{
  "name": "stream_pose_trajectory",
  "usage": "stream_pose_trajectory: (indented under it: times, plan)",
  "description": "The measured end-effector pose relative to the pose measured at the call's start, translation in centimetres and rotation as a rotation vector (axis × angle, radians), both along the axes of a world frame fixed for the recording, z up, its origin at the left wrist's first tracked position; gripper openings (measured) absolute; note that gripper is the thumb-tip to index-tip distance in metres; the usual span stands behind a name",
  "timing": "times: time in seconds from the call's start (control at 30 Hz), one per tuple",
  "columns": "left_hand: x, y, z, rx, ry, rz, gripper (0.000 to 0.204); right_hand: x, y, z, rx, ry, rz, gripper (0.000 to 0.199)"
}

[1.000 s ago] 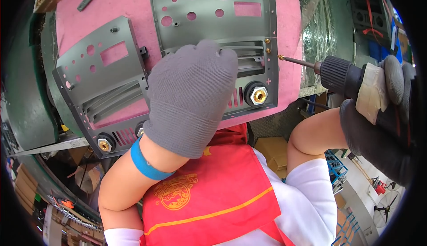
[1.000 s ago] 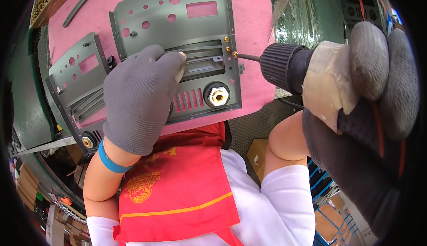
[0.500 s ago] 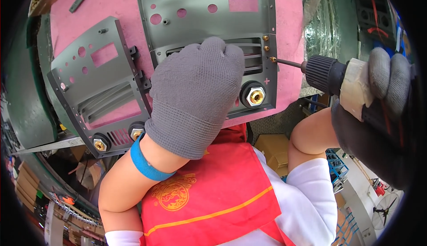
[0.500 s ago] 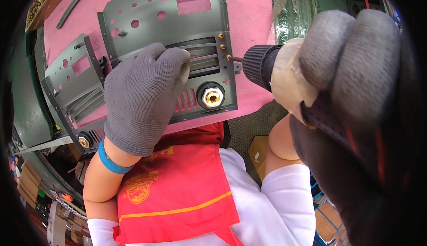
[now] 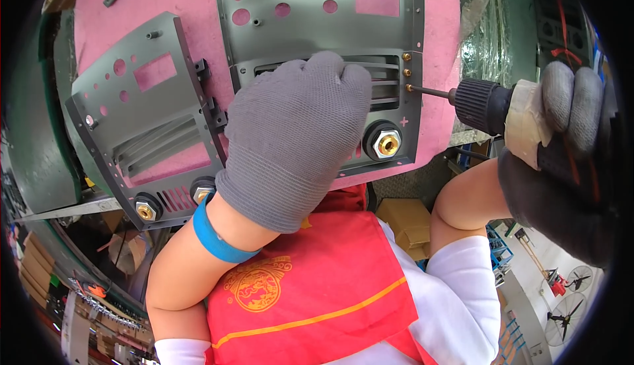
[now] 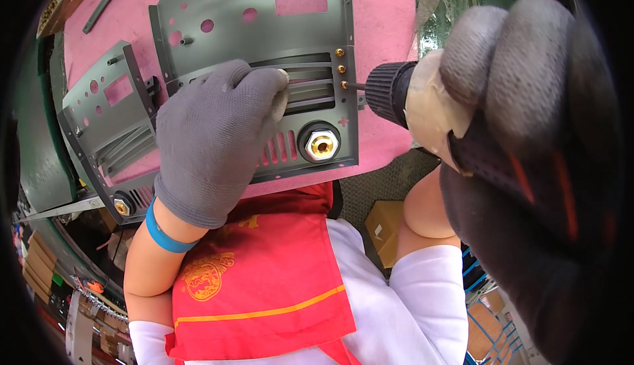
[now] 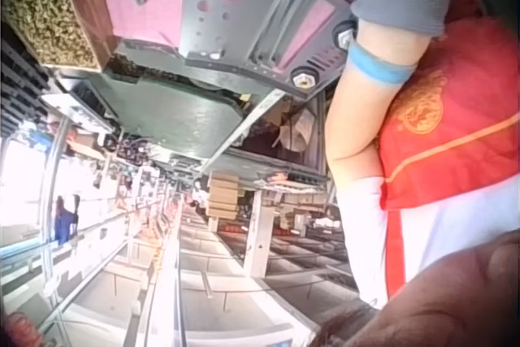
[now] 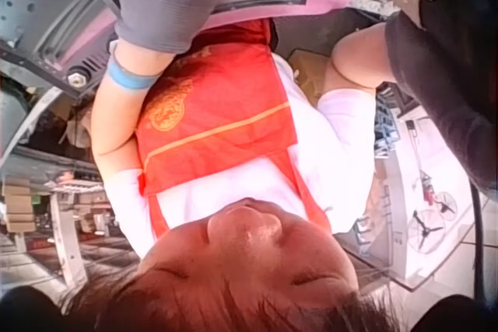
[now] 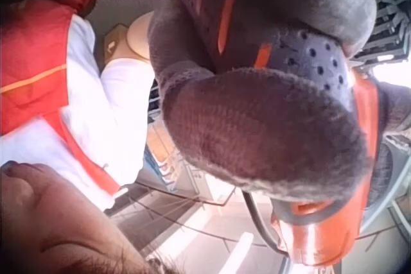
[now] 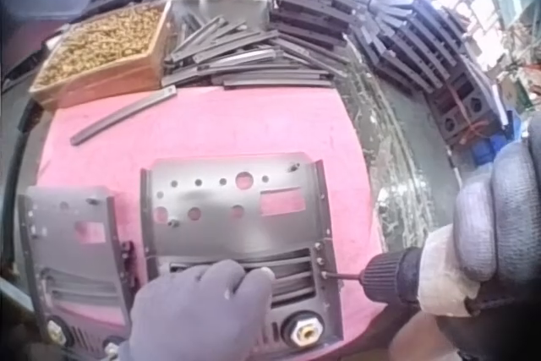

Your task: Assemble metal panels and organizing strips using an electric screwdriver in a workshop.

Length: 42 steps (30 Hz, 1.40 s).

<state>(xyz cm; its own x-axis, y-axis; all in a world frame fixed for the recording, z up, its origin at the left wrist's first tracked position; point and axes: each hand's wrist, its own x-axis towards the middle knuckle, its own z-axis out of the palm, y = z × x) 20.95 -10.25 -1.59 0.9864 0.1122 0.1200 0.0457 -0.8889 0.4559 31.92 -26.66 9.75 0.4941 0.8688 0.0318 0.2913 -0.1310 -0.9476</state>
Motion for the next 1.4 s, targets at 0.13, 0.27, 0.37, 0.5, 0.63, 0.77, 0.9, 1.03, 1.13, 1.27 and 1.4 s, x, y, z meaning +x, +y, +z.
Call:
stream_pose_trajectory:
  times: [0.13, 0.27, 0.37, 0.5, 0.63, 0.77, 0.9, 1.03, 1.13, 1.27, 1.4]
  plan:
    - [0.0, -0.3, 0.0, 0.031, 0.038, 0.008, 0.01, 0.1, 0.3, -0.6, 0.07, 0.036, 0.002, 0.033]
    - [-0.1, 0.0, -0.1, -0.034, 0.048, 0.032, 0.01, 0.5, 0.8, -1.2, 0.164, 0.061, 0.033, 0.033]
    - [-0.1, 0.1, -0.2, -0.084, 0.055, 0.034, 0.01, 0.7, 1.0, -1.8, 0.215, 0.089, 0.039, 0.032]
    - [0.0, -0.1, -0.2, -0.098, 0.027, 0.028, 0.011, 0.7, 1.1, -2.2, 0.28, 0.121, 0.04, 0.032]
    - [-0.2, 0.5, 0.5, -0.19, 0.051, 0.025, 0.012, 0.6, 1.5, -2.3, 0.355, 0.14, 0.058, 0.032]
    - [-1.1, 2.5, 3.2, -0.761, -0.11, 0.301, 0.019, 0.5, 2.5, -2.5, 0.446, 0.158, 0.084, 0.032]
    - [-2.9, 6.1, 6.4, -1.114, -0.058, 0.706, 0.036, 0.4, 3.9, -2.5, 0.522, 0.171, 0.113, 0.032]
    - [-4.5, 6.7, 7.4, -1.253, 0.143, 0.732, 0.046, 0.4, 5.5, -2.8, 0.597, 0.205, 0.167, 0.032]
    - [-5.4, 6.8, 7.1, -1.339, 0.205, 0.787, 0.045, 0.3, 6.6, -3.6, 0.638, 0.183, 0.181, 0.033]
    - [-6.6, 6.6, 6.5, -1.335, 0.054, 0.668, 0.029, -0.4, 7.4, -4.7, 0.661, 0.124, 0.085, 0.036]
    - [-7.4, 7.1, 5.3, -1.101, 0.183, 0.508, 0.026, -0.8, 7.5, -3.6, 0.71, 0.17, 0.036, 0.028]
